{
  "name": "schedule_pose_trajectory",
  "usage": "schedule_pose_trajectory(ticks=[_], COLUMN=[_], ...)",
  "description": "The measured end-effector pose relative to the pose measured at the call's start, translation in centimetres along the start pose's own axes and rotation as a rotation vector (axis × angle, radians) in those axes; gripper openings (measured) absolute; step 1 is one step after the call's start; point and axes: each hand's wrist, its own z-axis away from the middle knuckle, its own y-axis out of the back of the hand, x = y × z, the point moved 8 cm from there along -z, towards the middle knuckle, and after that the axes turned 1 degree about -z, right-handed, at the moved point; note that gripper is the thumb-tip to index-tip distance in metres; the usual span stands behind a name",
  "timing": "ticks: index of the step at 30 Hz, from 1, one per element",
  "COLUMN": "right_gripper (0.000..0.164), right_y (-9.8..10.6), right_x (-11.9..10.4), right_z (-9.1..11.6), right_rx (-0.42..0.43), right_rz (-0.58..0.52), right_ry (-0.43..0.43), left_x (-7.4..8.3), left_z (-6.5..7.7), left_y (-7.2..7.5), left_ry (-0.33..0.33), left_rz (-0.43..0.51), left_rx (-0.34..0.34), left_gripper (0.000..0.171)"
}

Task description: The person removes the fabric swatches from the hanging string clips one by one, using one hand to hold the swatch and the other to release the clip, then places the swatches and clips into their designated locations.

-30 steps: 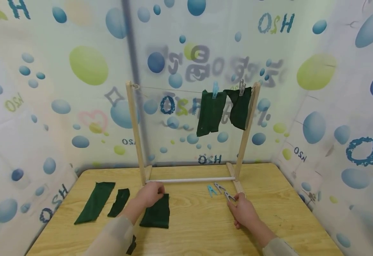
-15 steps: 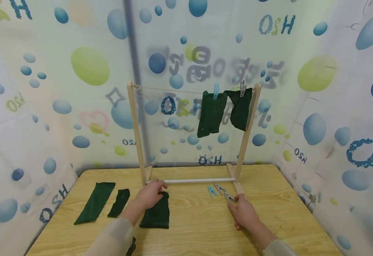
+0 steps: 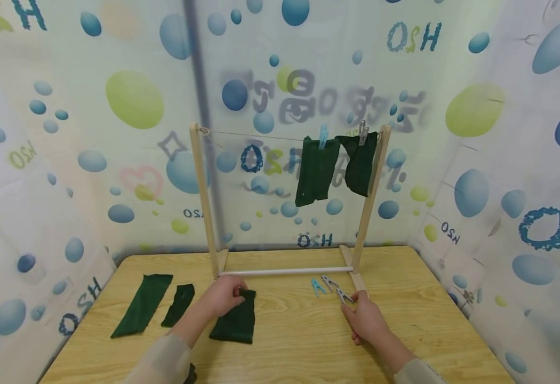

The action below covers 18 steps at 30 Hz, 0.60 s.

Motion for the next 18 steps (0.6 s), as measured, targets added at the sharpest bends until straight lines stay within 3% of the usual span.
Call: schedule_pose_trajectory(ticks=[7,10,14,18], right_gripper=[0.044,0.045,0.043,0.043], right_y=[-0.1,-0.2,-0.2,-0.1], right_x=[0.1,0.2,0.2,0.1], right_z=[-0.2,-0.3,-0.3,-0.2], right_rx=[-0.004,0.006,0.018,0.017], right_rz=[0.006,0.009,0.000,-0.011], right_ry=[-0.006,-0.008,-0.009,0.004], left_x=[-0.2,-1.2,-3.7,-5.5], left_z=[1.9,2.2,2.0,1.9], left_y=[-1.2,-2.4,-4.4,-5.7], left_ry=[0.088,0.126,0.127,0.146], left_rz=[0.043,0.041,0.003,0.039], left_rx=[-0.247,-0.323,-0.342,-0.334], left_gripper=[0.058,0.073,0.088,0.092])
